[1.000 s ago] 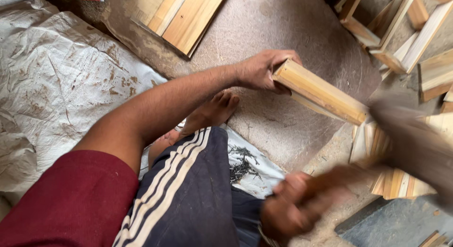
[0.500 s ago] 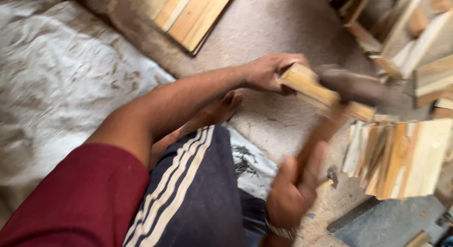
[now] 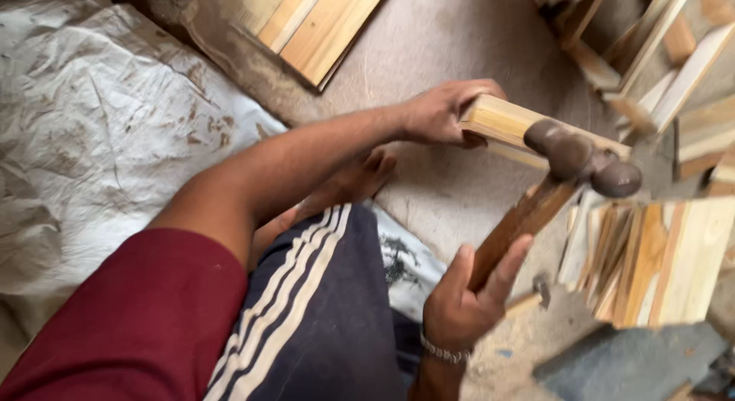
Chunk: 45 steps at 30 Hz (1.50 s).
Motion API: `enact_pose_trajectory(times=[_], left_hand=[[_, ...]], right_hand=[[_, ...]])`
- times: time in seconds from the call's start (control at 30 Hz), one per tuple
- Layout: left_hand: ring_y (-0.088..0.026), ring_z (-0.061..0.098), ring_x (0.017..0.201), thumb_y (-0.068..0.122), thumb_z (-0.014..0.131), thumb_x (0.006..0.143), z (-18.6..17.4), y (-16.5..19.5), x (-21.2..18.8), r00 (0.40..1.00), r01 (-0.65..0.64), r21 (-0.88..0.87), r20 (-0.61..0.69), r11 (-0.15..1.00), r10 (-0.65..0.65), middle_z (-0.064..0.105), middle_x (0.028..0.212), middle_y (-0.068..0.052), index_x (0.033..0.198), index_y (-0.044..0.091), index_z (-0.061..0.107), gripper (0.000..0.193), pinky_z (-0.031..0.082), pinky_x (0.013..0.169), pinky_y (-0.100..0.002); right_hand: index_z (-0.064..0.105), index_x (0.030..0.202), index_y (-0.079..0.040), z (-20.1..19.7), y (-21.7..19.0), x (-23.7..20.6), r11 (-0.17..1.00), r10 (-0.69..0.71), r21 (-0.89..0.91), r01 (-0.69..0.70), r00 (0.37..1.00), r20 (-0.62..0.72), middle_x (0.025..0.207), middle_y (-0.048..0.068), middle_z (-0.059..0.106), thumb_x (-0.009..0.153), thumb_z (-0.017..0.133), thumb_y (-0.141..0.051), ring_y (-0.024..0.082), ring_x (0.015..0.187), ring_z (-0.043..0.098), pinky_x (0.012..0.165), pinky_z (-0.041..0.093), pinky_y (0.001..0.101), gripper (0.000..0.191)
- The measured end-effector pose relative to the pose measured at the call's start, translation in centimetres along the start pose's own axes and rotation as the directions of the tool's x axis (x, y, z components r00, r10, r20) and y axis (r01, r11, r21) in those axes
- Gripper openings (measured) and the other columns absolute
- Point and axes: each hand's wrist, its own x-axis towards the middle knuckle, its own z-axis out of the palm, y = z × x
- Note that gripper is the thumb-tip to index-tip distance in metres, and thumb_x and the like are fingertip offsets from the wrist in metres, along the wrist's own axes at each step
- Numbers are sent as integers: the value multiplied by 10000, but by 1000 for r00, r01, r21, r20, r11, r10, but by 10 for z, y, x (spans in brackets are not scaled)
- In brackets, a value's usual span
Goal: The person assembles small wooden frames by nailing planks together using a hammer. They repeatedly position planks, insert nails, and hammer them into place, occasionally flipping the pieces to work on different sides.
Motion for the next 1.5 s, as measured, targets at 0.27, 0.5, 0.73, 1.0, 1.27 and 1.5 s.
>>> enact_pose_trajectory(times=[0.27,0.5,0.73,1.0,1.27,1.5], left_hand=[[-206,673,1179,307,902,864,0,1,8,997,21,120,75,993,-31,681,1204,-27,1212,155,591,491,566,1036,-398],[-214,659,1230,272,859,884,-1,-3,8,996,-37,143,90,989,25,668,1213,-44,1242,150,552,487,556,1107,-443],[-215,659,1246,240,835,893,3,2,6,988,149,-9,47,989,-148,677,1246,-36,1258,170,576,453,567,1100,-444],[-200,670,1189,207,838,876,-2,8,4,993,52,167,95,985,-68,663,1207,-56,1249,161,580,455,575,1053,-416],[-228,659,1234,201,838,889,0,-6,13,999,8,108,31,994,-11,643,1220,-91,1266,125,553,479,578,1102,-461],[-364,686,1143,119,854,693,-18,-13,13,487,327,-814,-290,481,-824,636,1196,-233,1261,38,442,707,651,947,-531]], right_hand=[[347,1588,-78,4,-18,14,898,428,22,-440,883,194,1086,198,751,976,583,-59,125,537,605,437,529,270,657],[336,1599,-68,-100,13,32,671,166,698,-250,968,187,1175,230,693,1015,561,-77,130,640,588,502,542,258,626],[320,1615,-33,-6,5,10,960,238,119,-253,963,127,1352,289,622,1070,564,-80,159,843,609,653,566,264,599],[261,1628,-7,-8,-20,-10,916,375,137,-377,926,36,1069,264,675,1010,587,-22,110,622,608,492,517,222,699],[97,1658,-182,12,29,-73,381,795,493,-782,550,258,635,51,544,972,553,-119,104,422,477,344,432,260,825],[109,1680,-237,32,86,-104,172,795,652,-739,495,351,764,102,584,998,526,-206,137,478,539,387,490,292,800]])
